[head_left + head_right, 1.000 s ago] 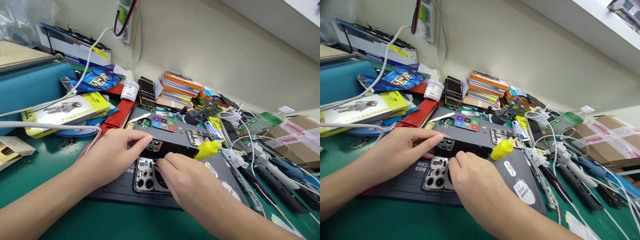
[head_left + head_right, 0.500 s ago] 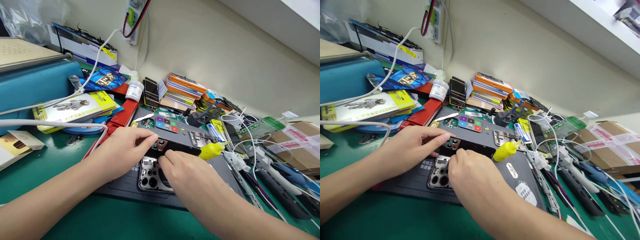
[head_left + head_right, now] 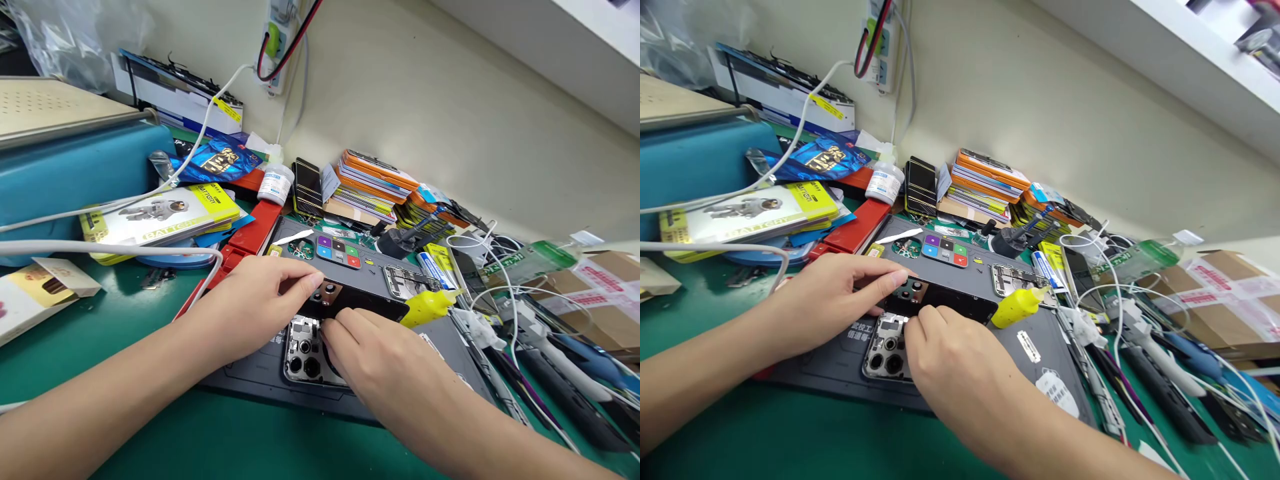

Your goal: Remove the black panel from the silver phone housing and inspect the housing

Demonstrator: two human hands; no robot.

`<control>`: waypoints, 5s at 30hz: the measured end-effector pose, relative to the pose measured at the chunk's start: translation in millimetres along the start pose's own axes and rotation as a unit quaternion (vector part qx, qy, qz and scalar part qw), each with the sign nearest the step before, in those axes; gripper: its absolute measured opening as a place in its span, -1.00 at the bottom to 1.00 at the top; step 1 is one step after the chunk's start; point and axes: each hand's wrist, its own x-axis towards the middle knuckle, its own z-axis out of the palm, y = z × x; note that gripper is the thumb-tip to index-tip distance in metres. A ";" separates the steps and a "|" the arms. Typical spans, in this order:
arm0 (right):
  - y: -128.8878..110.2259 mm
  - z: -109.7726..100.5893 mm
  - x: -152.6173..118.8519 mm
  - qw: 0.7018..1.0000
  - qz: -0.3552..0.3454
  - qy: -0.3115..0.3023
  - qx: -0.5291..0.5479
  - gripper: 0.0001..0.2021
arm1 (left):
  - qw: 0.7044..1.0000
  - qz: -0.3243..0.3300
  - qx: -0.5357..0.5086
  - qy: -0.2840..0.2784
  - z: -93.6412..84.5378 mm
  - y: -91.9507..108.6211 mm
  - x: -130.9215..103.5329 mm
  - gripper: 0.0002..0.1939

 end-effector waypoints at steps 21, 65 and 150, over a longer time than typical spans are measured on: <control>6.0 5.8 0.2 1.000 -0.003 -0.001 0.027 -0.77 | 1.000 -0.005 -0.017 0.000 2.6 -0.5 1.6 -0.65; 7.9 3.8 1.3 0.998 -0.005 -0.042 0.051 -0.78 | 1.000 0.000 -0.004 -0.002 0.3 2.0 0.9 -0.64; 136.0 9.2 62.1 0.948 0.142 -0.265 0.105 -0.77 | 0.999 -0.001 0.030 0.017 3.0 2.7 -3.7 -0.71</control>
